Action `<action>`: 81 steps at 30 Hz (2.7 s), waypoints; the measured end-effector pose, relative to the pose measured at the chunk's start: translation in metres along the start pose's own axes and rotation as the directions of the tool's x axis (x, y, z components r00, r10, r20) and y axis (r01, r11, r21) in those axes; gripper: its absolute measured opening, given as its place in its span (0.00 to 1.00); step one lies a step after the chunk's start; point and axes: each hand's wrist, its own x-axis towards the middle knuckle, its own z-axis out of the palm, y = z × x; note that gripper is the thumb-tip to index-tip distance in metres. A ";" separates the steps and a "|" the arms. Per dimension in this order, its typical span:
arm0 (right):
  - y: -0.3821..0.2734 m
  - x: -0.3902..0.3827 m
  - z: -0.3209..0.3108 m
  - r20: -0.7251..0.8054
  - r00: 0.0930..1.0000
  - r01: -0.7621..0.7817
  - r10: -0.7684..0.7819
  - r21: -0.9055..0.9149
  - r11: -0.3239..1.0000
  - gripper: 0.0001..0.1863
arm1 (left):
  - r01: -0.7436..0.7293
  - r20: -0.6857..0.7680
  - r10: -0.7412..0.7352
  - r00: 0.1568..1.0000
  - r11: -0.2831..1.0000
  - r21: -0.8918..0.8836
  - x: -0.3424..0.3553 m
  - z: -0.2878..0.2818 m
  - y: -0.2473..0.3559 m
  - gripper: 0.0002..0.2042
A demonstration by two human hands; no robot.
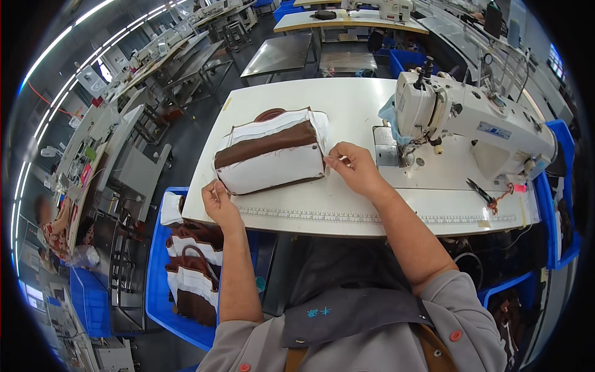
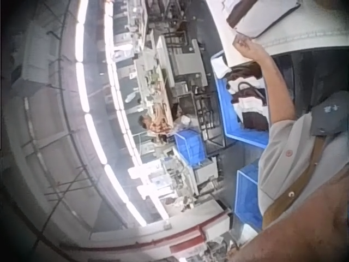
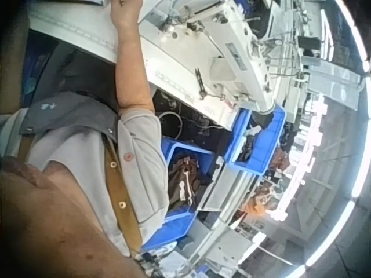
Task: Sewing fabric or leather parts for bags using an industrial sewing machine.
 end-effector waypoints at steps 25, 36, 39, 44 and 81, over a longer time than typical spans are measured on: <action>-0.004 -0.221 -0.157 -0.321 0.931 -0.015 -0.175 -0.511 0.859 0.06 | -0.766 0.632 0.483 0.607 0.568 0.302 -0.147 0.049 0.047 0.26; -0.051 -0.317 -0.202 -0.322 0.944 -0.115 -0.075 -0.534 0.838 0.08 | -0.952 0.924 0.381 0.019 0.290 -0.101 -0.257 0.107 0.054 0.26; -0.071 -0.382 -0.242 -0.464 0.885 -0.354 0.036 -0.620 0.700 0.08 | -0.963 0.901 0.430 0.054 0.261 -0.067 -0.258 0.105 0.053 0.25; -0.122 -0.522 -0.290 -0.875 0.467 -0.876 0.129 -0.437 0.206 0.13 | -0.956 0.881 0.470 0.052 0.277 -0.092 -0.259 0.107 0.048 0.25; -0.214 -0.252 -0.177 0.181 0.951 0.037 0.252 -0.872 0.488 0.10 | 0.228 0.914 0.377 -0.151 0.913 -0.339 -0.327 0.162 0.186 0.41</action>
